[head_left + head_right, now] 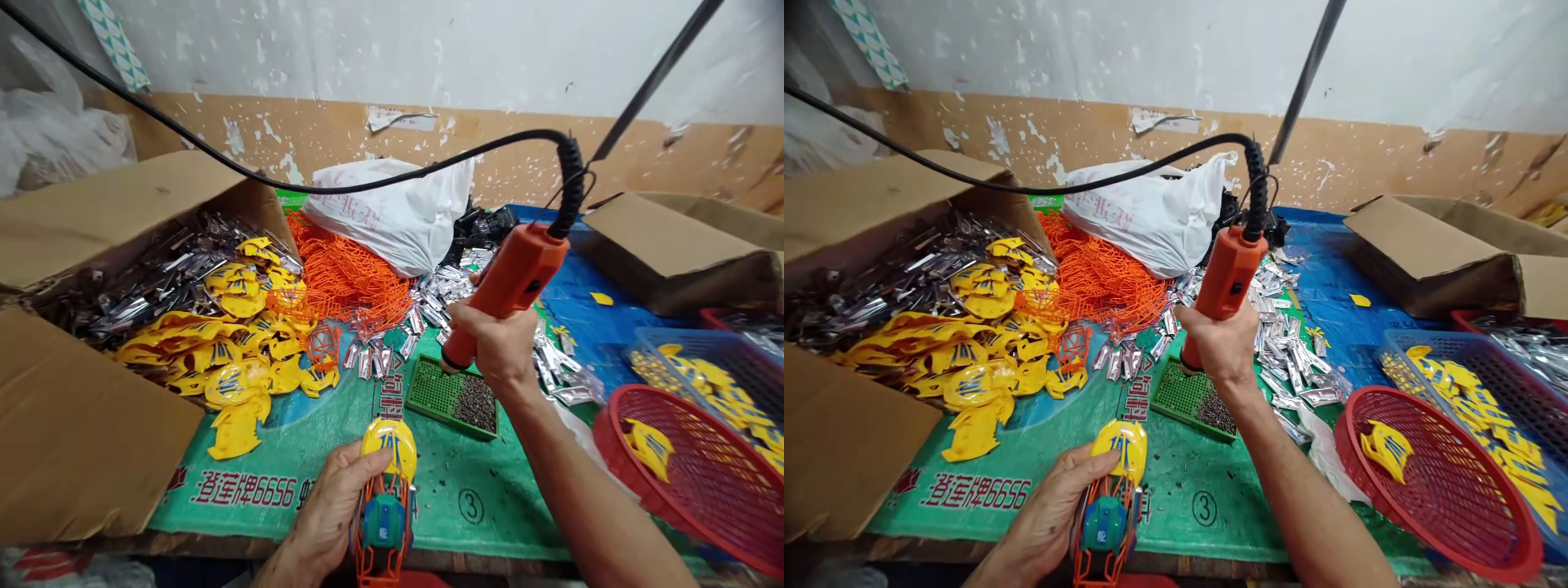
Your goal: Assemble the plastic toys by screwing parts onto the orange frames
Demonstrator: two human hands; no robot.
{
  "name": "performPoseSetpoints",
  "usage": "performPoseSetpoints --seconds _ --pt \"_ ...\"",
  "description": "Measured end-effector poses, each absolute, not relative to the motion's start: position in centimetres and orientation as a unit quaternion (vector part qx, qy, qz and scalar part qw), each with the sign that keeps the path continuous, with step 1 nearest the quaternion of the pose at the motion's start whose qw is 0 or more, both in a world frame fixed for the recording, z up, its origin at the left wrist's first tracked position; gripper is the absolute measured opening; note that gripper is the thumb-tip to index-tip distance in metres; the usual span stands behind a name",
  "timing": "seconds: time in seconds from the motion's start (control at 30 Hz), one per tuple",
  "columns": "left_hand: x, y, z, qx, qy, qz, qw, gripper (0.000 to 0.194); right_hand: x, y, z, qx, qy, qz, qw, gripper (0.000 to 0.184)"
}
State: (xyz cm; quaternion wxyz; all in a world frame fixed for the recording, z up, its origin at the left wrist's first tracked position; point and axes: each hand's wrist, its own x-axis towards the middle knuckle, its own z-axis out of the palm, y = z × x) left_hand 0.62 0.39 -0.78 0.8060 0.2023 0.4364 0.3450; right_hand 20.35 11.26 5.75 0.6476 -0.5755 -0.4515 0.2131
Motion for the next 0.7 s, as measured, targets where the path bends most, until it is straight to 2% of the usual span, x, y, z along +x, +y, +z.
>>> performPoseSetpoints --seconds 0.7 --pt "1.2 0.6 -1.8 0.218 0.453 0.315 0.805 0.027 21.7 11.0 3.9 -0.584 -0.429 0.186 0.663 0.017"
